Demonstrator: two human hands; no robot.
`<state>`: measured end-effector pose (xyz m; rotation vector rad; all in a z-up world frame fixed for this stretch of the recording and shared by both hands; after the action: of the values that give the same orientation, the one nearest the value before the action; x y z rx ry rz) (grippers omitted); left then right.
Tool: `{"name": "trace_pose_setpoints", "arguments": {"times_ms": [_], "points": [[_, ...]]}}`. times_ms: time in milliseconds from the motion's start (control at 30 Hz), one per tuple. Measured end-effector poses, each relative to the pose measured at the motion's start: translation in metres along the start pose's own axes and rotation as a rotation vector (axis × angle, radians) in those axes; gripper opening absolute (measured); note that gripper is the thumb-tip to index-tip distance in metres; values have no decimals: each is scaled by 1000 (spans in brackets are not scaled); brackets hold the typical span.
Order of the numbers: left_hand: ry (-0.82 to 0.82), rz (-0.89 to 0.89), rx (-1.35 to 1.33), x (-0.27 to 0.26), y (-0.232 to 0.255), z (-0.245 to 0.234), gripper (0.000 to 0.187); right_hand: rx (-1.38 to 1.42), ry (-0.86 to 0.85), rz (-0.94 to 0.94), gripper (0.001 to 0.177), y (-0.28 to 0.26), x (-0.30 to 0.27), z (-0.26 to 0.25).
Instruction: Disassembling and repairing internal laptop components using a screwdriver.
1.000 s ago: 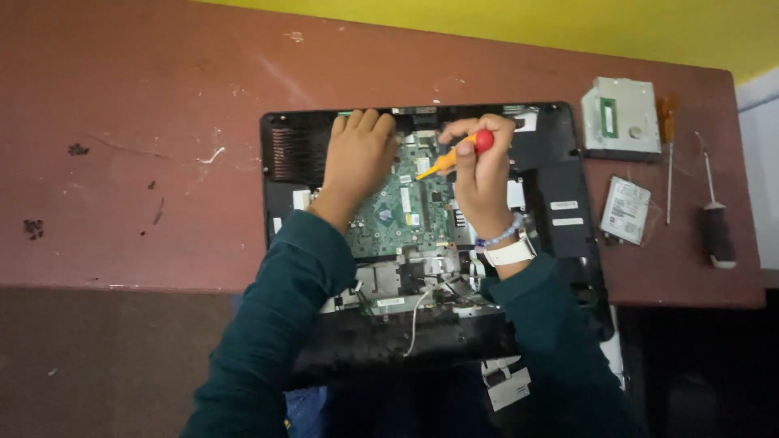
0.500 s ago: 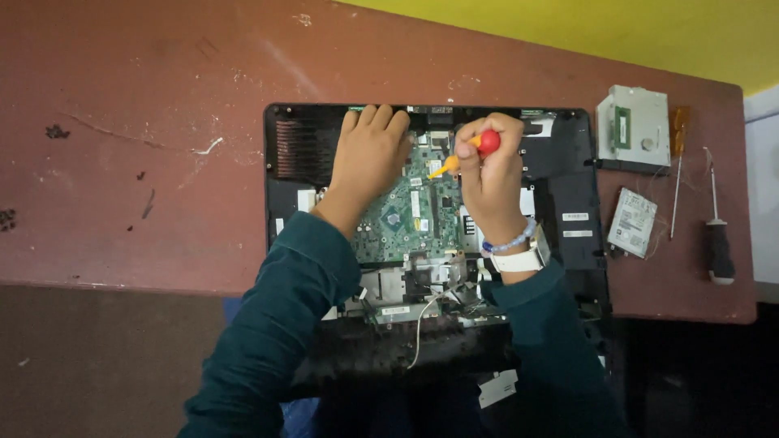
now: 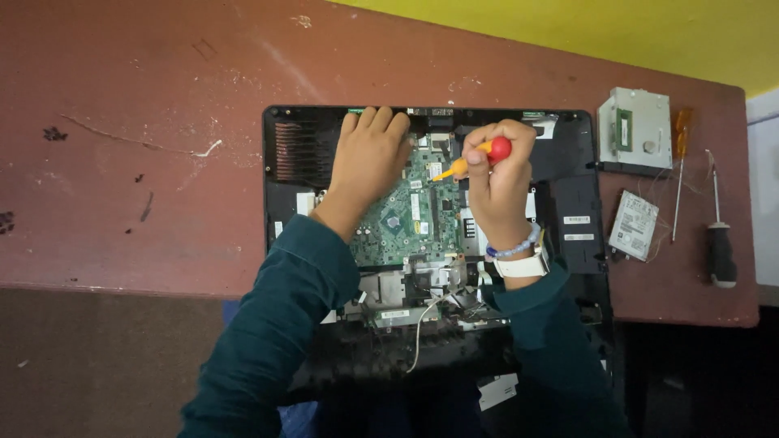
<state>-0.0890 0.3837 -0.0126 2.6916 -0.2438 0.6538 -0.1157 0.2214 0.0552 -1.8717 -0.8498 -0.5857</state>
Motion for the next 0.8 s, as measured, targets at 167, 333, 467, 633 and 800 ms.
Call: {"name": "trace_pose_setpoints", "arguments": {"times_ms": [167,333,467,633,800], "points": [[-12,-17,-9,-1,-1,6,22,34,-73,30,22,-4,13,4],[111,-77,-151,6,8,-27,20,-199,-150,-25,19,0,26,-6],[-334,76,-1063,14,50,-63,59,-193,-203,-6,9,-16,33,-11],[-405,12,-1053,8,50,-29,37,-395,-220,-21,20,-7,17,-8],[-123,-45,-682,-6,52,-17,21,-599,-50,-313,30,-38,24,-24]]}}
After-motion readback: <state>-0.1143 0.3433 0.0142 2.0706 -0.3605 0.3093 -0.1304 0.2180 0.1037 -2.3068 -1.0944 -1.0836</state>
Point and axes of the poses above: each hand's wrist, its own x-axis towards the middle knuckle, its own z-axis out of the palm, y = z × x, the point moved 5 cm from there along x, towards the middle knuckle, and after that the axes turned 10 degrees about -z, right-handed, at the moved point
